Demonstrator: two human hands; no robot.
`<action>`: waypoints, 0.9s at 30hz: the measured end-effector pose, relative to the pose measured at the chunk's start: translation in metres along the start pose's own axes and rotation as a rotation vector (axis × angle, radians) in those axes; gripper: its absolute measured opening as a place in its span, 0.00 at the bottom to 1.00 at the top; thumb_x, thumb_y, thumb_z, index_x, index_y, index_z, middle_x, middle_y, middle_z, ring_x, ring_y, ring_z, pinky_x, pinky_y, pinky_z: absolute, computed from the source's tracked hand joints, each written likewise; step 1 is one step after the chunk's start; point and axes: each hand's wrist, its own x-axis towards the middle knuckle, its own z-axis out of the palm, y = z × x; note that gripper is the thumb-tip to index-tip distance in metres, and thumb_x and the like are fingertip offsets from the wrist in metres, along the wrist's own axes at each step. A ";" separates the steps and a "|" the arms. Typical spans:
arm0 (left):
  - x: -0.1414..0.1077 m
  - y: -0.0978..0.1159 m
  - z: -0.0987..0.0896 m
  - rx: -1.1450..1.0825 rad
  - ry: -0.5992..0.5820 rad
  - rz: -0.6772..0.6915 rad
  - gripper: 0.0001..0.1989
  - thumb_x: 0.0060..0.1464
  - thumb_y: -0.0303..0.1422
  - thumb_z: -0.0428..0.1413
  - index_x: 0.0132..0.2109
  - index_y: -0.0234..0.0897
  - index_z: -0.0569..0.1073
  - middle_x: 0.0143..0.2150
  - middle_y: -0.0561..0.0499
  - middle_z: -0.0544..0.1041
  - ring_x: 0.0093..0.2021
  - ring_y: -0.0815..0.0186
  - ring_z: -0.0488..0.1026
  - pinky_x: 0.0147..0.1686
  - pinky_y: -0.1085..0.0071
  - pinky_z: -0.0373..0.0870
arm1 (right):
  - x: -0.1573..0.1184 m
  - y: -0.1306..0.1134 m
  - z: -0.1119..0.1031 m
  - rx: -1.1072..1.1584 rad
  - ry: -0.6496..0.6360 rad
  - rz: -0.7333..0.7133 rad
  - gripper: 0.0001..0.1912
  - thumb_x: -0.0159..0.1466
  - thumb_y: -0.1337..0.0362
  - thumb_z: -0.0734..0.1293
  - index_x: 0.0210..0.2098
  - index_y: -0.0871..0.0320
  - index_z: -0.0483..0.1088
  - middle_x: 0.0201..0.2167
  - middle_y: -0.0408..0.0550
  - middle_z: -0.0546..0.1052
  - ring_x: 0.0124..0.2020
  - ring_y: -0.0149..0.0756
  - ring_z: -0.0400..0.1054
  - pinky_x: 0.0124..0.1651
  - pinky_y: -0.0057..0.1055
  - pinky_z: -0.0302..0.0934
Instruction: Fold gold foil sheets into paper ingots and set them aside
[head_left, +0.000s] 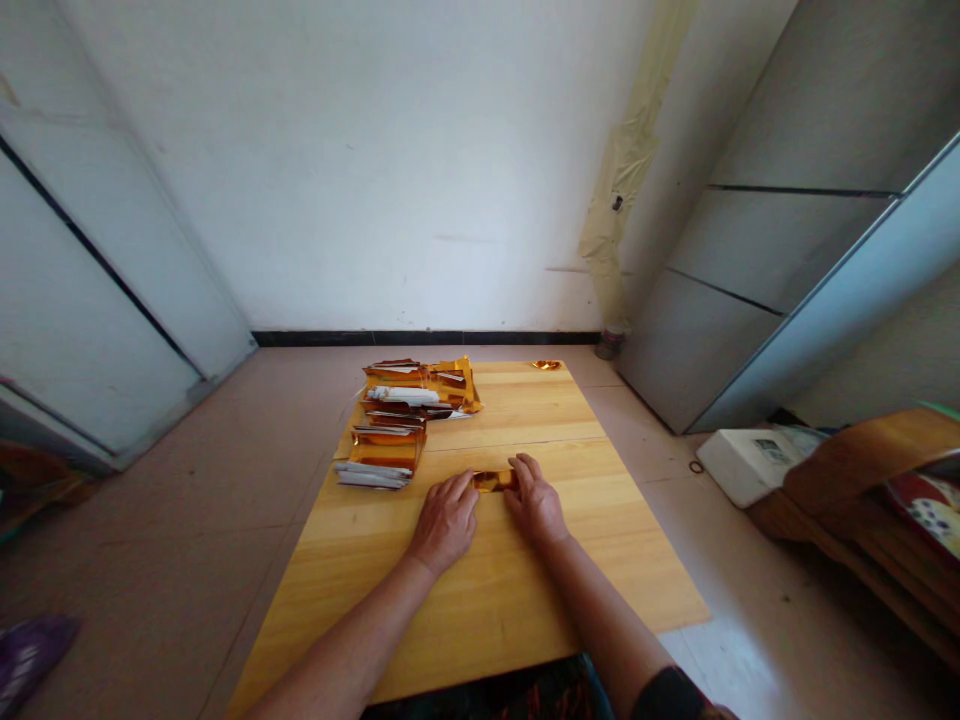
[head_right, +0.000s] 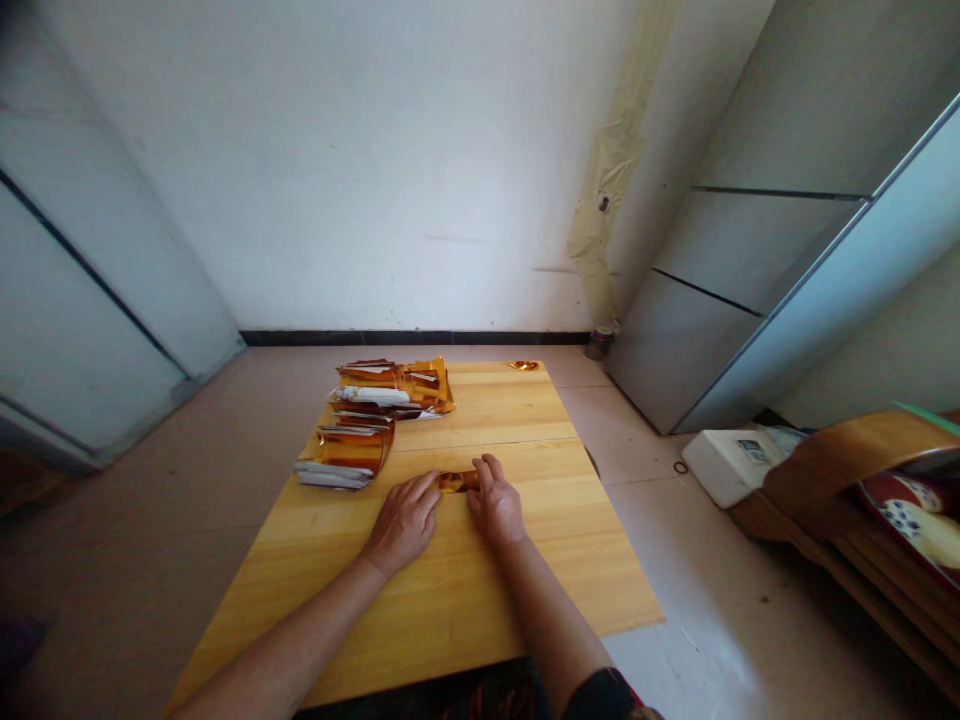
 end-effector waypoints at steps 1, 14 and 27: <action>0.000 0.000 0.000 -0.002 0.002 0.003 0.16 0.49 0.22 0.49 0.45 0.38 0.70 0.57 0.44 0.67 0.55 0.58 0.64 0.53 0.57 0.62 | 0.001 0.000 0.000 -0.023 -0.013 0.003 0.27 0.56 0.71 0.61 0.55 0.56 0.59 0.59 0.53 0.60 0.47 0.35 0.68 0.47 0.28 0.64; -0.001 0.000 0.001 -0.006 0.014 0.013 0.13 0.50 0.21 0.49 0.41 0.39 0.71 0.55 0.46 0.69 0.54 0.59 0.64 0.52 0.58 0.64 | 0.004 -0.009 -0.002 -0.127 -0.110 0.061 0.24 0.56 0.69 0.61 0.53 0.53 0.61 0.62 0.50 0.57 0.43 0.34 0.70 0.41 0.27 0.64; -0.002 -0.002 0.001 -0.056 0.091 0.092 0.14 0.53 0.21 0.47 0.43 0.38 0.72 0.50 0.46 0.72 0.51 0.60 0.66 0.49 0.60 0.67 | 0.004 -0.007 0.002 -0.077 -0.057 0.052 0.12 0.56 0.69 0.60 0.40 0.54 0.62 0.60 0.48 0.61 0.39 0.31 0.71 0.37 0.26 0.62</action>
